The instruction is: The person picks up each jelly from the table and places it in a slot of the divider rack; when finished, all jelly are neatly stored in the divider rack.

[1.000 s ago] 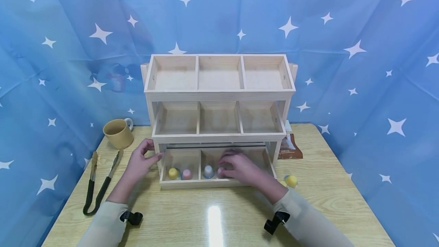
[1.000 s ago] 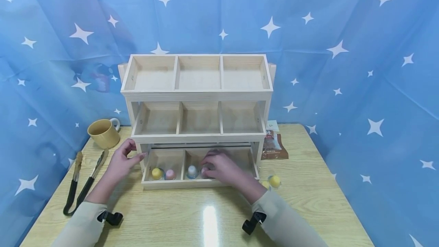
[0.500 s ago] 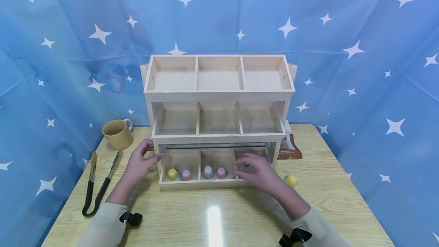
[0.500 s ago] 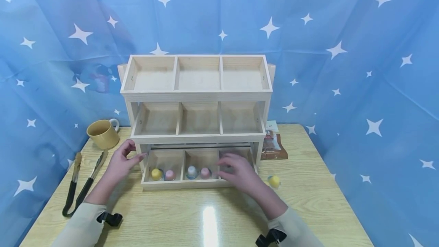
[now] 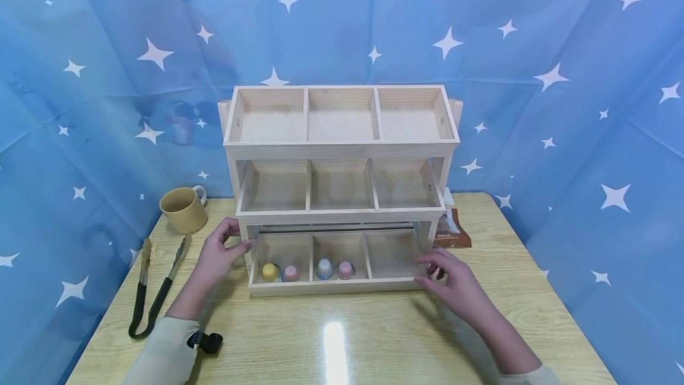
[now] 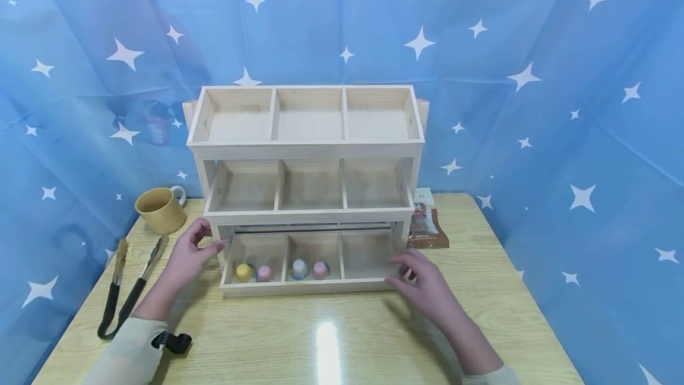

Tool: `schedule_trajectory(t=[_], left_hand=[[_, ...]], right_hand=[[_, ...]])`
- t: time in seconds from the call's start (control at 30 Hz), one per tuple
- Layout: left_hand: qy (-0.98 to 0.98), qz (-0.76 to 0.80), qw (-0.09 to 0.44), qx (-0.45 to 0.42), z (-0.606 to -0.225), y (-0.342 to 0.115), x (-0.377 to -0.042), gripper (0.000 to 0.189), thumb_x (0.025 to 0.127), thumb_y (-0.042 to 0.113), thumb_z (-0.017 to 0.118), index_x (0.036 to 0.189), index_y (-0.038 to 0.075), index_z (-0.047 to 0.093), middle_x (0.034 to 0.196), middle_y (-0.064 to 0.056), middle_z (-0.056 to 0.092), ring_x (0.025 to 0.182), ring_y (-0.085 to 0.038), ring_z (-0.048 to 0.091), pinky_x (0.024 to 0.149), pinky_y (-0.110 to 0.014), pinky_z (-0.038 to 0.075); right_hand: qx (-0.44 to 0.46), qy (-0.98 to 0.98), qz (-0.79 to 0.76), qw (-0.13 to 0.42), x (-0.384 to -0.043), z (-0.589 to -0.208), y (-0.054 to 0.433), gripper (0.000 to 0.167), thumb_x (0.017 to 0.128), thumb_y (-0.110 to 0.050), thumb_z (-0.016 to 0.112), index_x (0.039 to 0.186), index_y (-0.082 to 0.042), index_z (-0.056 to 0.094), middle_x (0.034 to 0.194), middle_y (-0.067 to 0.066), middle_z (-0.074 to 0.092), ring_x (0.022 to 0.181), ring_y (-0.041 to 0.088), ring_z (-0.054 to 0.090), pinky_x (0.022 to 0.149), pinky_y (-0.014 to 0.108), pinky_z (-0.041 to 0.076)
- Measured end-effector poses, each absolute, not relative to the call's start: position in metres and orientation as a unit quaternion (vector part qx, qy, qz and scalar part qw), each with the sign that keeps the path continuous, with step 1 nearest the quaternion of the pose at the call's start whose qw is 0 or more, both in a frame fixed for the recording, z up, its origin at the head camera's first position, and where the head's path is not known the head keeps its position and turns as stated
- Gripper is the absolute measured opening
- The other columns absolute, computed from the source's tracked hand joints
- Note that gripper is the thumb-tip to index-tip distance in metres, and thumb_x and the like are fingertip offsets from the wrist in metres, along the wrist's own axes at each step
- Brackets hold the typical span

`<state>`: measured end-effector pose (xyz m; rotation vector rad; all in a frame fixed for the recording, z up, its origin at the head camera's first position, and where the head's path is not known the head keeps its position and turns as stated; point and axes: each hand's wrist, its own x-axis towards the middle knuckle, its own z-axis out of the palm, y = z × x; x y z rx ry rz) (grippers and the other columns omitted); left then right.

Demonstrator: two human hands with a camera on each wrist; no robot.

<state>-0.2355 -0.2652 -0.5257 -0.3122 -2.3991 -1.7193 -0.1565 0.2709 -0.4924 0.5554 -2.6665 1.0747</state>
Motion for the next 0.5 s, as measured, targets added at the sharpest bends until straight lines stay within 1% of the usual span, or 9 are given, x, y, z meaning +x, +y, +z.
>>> schedule_trajectory(t=[0.13,0.2,0.37,0.43,0.5], left_hand=[[-0.804,-0.579,0.086,-0.106,-0.526,-0.265,-0.235,0.036,0.102,0.010,0.082,0.131,0.002,0.063,0.124,-0.018,0.069,0.115,-0.015,0.064,0.090,-0.030,0.062],[-0.808,-0.573,0.088,-0.105,-0.525,-0.265,-0.235,0.035,0.102,0.011,0.082,0.131,0.003,0.063,0.124,-0.016,0.069,0.116,-0.014,0.064,0.092,-0.029,0.060],[-0.815,-0.562,0.091,-0.105,-0.525,-0.266,-0.234,0.035,0.103,0.013,0.082,0.132,0.004,0.064,0.123,-0.012,0.069,0.116,-0.013,0.064,0.094,-0.026,0.056],[-0.816,-0.562,0.089,-0.105,-0.525,-0.265,-0.234,0.035,0.103,0.014,0.081,0.132,0.004,0.064,0.124,-0.012,0.069,0.116,-0.013,0.064,0.095,-0.028,0.057],[-0.815,-0.563,0.087,-0.104,-0.525,-0.265,-0.234,0.035,0.103,0.014,0.082,0.132,0.004,0.064,0.124,-0.012,0.070,0.116,-0.014,0.064,0.098,-0.035,0.057]], right_hand=[[0.171,-0.910,0.361,0.113,-0.146,-0.498,0.283,0.033,0.091,-0.009,0.092,0.121,-0.007,0.078,0.113,0.005,0.071,0.085,0.013,0.064,0.067,0.027,0.057],[0.159,-0.910,0.364,0.115,-0.142,-0.500,0.288,0.034,0.091,-0.009,0.092,0.121,-0.007,0.078,0.114,0.004,0.069,0.084,0.012,0.063,0.067,0.026,0.057],[0.136,-0.909,0.378,0.110,-0.133,-0.505,0.296,0.038,0.090,-0.006,0.092,0.125,-0.005,0.075,0.114,0.008,0.066,0.081,0.008,0.061,0.067,0.025,0.058],[0.129,-0.908,0.384,0.105,-0.130,-0.508,0.298,0.040,0.089,-0.005,0.092,0.125,-0.004,0.075,0.113,0.009,0.065,0.080,0.007,0.061,0.066,0.025,0.058],[0.122,-0.908,0.389,0.100,-0.128,-0.512,0.299,0.039,0.089,-0.003,0.092,0.124,-0.003,0.074,0.113,0.009,0.065,0.080,0.007,0.062,0.066,0.024,0.057]])
